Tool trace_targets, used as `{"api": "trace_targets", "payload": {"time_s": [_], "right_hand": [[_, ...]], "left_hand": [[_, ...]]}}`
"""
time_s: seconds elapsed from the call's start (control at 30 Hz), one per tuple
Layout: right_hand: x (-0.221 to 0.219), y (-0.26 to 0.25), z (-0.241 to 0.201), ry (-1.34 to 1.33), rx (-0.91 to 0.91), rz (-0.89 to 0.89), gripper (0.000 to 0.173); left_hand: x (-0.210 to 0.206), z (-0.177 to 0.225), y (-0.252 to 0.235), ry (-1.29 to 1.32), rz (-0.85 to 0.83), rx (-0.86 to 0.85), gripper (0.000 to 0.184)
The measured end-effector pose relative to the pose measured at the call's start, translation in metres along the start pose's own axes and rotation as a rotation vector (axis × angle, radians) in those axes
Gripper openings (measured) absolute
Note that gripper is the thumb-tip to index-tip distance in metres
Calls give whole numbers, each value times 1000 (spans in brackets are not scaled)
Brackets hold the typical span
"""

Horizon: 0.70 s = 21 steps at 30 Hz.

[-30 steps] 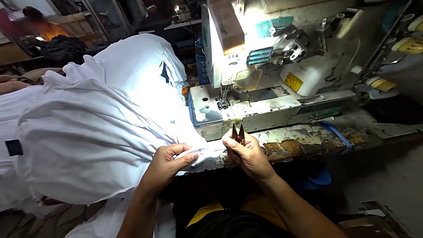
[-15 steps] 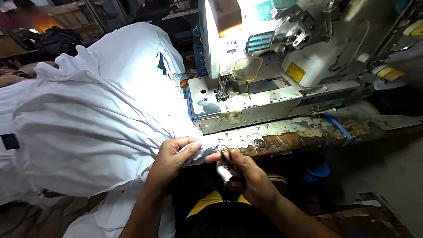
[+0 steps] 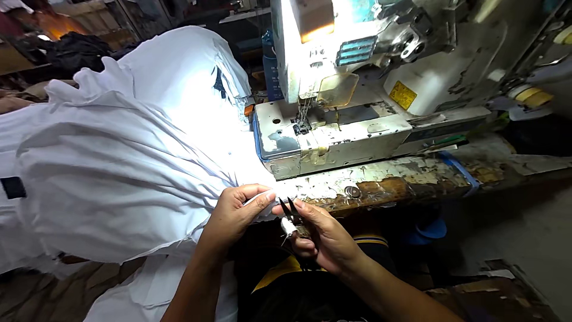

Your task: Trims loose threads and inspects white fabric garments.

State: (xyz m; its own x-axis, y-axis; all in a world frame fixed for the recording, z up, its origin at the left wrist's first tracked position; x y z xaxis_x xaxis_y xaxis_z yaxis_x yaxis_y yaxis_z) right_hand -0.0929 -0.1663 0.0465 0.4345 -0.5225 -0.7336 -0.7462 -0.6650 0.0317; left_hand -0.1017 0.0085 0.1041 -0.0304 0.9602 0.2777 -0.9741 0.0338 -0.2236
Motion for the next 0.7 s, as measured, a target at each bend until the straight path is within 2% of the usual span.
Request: {"api": "trace_targets", "payload": {"time_s": [0.27, 0.53, 0.7], "right_hand": [[-1, -1, -1, 3, -6, 2, 37], [3, -4, 2, 130, 111, -3, 34], [9, -6, 3, 222, 242, -30, 28]], "left_hand": [[0, 2, 0, -68, -11, -35, 15], [-2, -3, -1, -131, -69, -63, 19], [-6, -6, 0, -21, -54, 0, 19]]}}
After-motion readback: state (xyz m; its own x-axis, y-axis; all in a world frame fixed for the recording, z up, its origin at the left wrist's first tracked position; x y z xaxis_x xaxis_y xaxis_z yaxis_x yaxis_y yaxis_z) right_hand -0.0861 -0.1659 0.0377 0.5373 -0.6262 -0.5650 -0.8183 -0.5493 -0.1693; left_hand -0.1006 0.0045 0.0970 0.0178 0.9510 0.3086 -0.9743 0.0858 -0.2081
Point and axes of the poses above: each hand's wrist, its own y-axis away from the middle knuckle, its own x-axis out of the back of the hand, z = x × y, the point moved 2 cm from there along -y, towards the middle knuckle, and after that the axes turned 1 degree about z, right-handed, at the moved point
